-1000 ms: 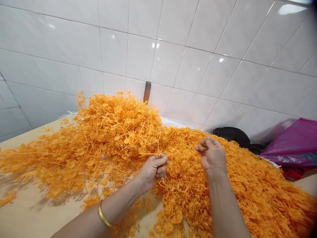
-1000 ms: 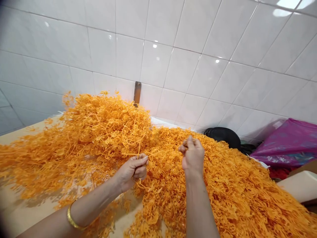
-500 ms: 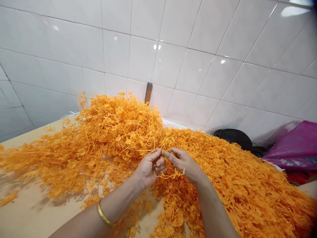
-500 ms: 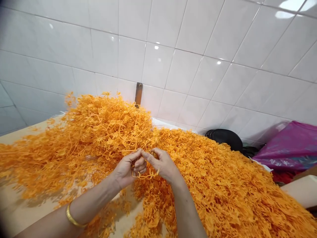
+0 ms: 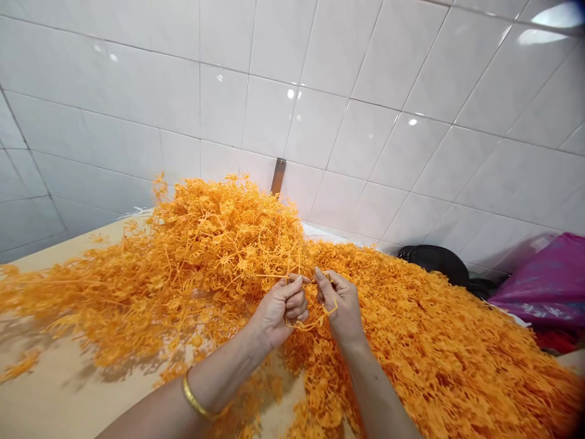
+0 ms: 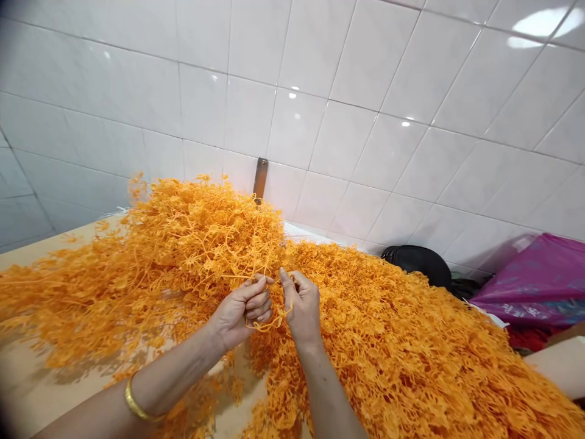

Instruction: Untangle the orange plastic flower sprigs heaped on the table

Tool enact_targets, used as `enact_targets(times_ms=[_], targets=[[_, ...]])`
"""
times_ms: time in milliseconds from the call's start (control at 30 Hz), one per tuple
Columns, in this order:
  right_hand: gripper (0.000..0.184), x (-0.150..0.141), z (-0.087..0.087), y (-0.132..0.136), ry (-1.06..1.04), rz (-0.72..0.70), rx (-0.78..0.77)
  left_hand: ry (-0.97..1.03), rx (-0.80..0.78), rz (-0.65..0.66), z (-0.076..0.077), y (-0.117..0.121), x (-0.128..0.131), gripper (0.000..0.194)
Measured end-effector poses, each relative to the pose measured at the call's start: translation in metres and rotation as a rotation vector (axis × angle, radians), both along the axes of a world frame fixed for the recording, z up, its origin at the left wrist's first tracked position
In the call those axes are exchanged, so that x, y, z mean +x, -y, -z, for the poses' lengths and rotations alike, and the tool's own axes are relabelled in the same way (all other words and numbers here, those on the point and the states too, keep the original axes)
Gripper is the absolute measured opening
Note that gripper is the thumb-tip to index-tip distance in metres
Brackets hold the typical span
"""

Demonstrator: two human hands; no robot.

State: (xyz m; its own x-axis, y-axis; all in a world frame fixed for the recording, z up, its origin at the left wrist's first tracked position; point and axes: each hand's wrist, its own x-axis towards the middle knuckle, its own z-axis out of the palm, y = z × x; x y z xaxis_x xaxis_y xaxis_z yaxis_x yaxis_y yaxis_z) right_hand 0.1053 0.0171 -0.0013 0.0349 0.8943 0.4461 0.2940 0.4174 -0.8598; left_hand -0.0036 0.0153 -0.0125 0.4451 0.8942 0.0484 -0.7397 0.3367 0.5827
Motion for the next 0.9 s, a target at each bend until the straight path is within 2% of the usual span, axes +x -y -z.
enact_targets(times_ms=[133,267,333,433,500,600,733,900], targets=[[0.037,-0.005,0.003,-0.004,-0.21,0.058,-0.065,-0.014,0.038,0.001,-0.003,0.002,-0.003,0.011],[0.03,0.033,-0.01,-0.012,-0.526,0.244,-0.162,-0.015,0.095,0.021,-0.005,0.004,-0.005,0.012],[0.027,0.054,-0.019,-0.014,-0.61,0.289,-0.122,-0.025,0.116,0.055,-0.003,0.006,-0.004,0.016],[0.024,0.067,-0.026,-0.012,-0.58,0.238,-0.142,-0.059,0.097,0.095,0.001,0.006,-0.002,0.026],[0.029,0.064,-0.025,-0.011,-0.552,0.168,-0.213,-0.092,0.079,0.1,0.004,0.006,-0.001,0.03],[0.028,0.058,-0.021,-0.013,-0.548,0.055,-0.316,-0.149,0.084,0.088,0.006,0.003,-0.001,0.035],[0.026,0.057,-0.019,-0.013,-0.522,-0.027,-0.369,-0.213,0.048,0.045,0.008,0.001,0.0,0.041],[0.034,0.052,-0.017,-0.009,-0.194,-0.119,-0.496,-0.293,-0.036,-0.025,0.005,0.003,0.001,0.032]])
